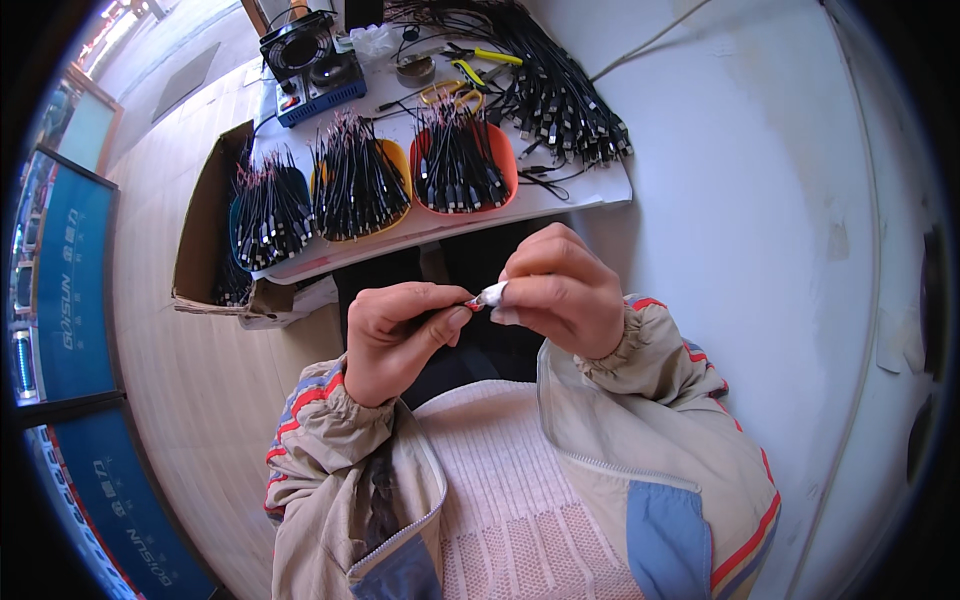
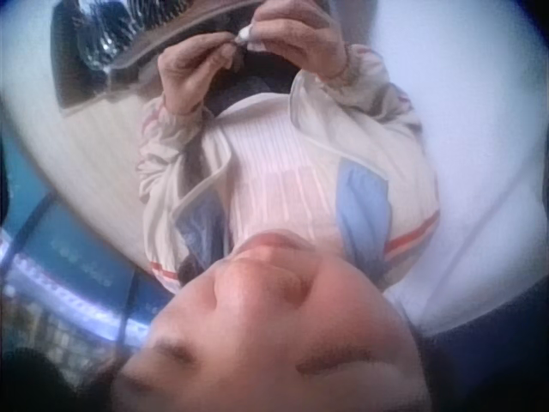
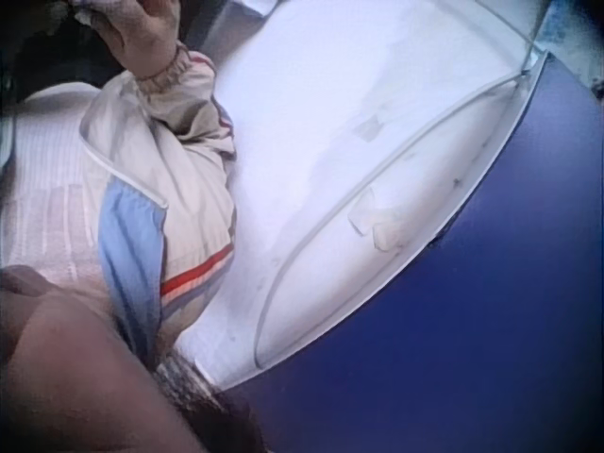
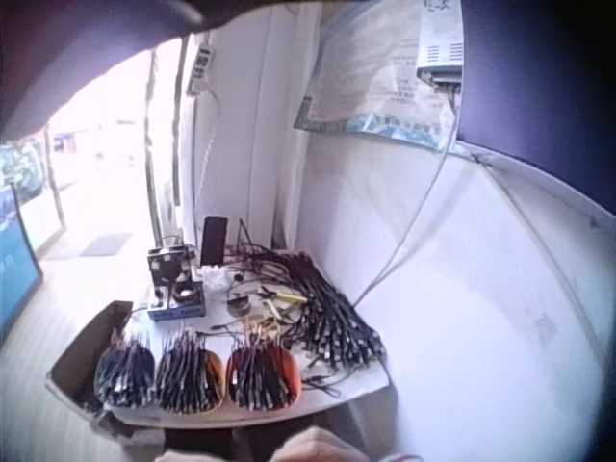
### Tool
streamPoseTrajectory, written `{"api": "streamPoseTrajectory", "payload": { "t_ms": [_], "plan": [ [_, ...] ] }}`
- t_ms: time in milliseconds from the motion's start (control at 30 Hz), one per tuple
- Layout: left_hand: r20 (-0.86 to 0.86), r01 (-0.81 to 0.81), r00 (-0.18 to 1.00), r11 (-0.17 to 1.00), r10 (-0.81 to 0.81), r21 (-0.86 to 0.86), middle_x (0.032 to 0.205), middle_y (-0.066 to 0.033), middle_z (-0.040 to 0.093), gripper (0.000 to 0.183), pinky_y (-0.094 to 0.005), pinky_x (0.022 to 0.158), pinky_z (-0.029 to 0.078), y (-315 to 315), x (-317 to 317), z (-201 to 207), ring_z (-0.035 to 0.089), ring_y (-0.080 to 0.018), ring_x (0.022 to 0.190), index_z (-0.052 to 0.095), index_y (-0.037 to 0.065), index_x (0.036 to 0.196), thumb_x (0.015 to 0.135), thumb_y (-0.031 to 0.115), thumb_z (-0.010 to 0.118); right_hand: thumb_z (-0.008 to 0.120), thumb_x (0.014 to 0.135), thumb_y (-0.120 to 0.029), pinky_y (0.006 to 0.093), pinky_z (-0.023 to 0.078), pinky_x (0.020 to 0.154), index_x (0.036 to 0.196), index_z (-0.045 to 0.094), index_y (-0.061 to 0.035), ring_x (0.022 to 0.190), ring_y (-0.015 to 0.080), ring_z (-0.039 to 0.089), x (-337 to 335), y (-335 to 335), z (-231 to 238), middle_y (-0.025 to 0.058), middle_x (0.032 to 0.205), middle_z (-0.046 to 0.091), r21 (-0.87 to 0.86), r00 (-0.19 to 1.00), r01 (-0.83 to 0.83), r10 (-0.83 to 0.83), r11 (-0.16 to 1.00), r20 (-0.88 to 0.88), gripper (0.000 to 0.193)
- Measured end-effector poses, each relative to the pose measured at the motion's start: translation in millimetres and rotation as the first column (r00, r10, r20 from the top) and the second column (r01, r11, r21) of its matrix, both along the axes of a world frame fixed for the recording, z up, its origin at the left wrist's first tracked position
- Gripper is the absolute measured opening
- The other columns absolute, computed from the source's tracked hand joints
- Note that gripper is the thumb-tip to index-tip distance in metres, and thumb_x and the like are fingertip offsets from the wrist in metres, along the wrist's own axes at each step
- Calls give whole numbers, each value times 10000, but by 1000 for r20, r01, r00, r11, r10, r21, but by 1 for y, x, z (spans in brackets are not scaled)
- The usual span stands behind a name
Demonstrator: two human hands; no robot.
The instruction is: The person repeatedly picks black cables from trays, strips the ends, twists the exposed wires, and uses a soldering iron to tin the strands. Finished cables are placed into a cardboard box. The work is performed at a bench with multiple trays of cables and tools.
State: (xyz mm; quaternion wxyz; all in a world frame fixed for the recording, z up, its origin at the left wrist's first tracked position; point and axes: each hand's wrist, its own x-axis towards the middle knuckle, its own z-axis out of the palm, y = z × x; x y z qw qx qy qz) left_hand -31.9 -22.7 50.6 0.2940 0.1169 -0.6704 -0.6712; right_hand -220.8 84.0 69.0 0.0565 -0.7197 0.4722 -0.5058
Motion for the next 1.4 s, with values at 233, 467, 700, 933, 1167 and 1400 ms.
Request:
{"api": "streamPoseTrajectory", "payload": {
  "t_ms": [233,467,700,933,1167,1400],
  "plan": [
    [63,-106,992,990,112,-92,724,-82,639,92,-231,547,458,-15,-7,13,586,-115,596,675,-49,936,848,-23,664,711,705,-69,339,492,698,934,612,-35,813,245,555,1,-29,5,73,913,553,-118,949,118,-147,986,-278,252],
    [-54,-304,933,700,356,-647,699,-119,604,130,-288,525,457,-30,-14,20,594,-229,577,660,-9,936,807,-24,671,657,862,-62,298,452,712,954,578,-12,783,200,537,3,-45,4,92,931,537,310,982,67,-119,948,150,131],
    [53,-75,996,996,77,-38,798,-90,668,129,-225,585,494,-47,-7,23,609,-115,648,671,-70,977,852,-61,640,682,855,-52,211,409,612,982,621,-14,701,75,494,-22,-64,8,60,989,575,273,939,-191,94,943,332,146],
    [28,122,990,940,-137,320,758,-59,641,143,-206,571,455,-58,-9,22,569,-80,649,675,-75,1007,887,-5,640,675,813,44,281,499,746,964,645,-39,867,196,610,-24,-75,12,76,972,577,148,924,-310,261,939,279,175],
    [28,130,990,969,-139,211,731,-58,635,152,-256,515,423,-59,-16,27,540,-101,587,672,-71,978,880,45,663,671,832,-7,270,482,729,960,606,-32,816,170,581,-29,-70,18,71,941,560,274,927,-331,258,903,270,146],
    [21,-102,973,511,228,-854,683,-92,567,227,-337,522,470,-46,-16,44,585,-263,585,637,-13,985,760,-36,661,591,958,-176,211,409,754,1001,541,-6,831,52,482,-26,-67,17,-21,909,552,491,697,-591,99,640,710,182]
  ]
}}
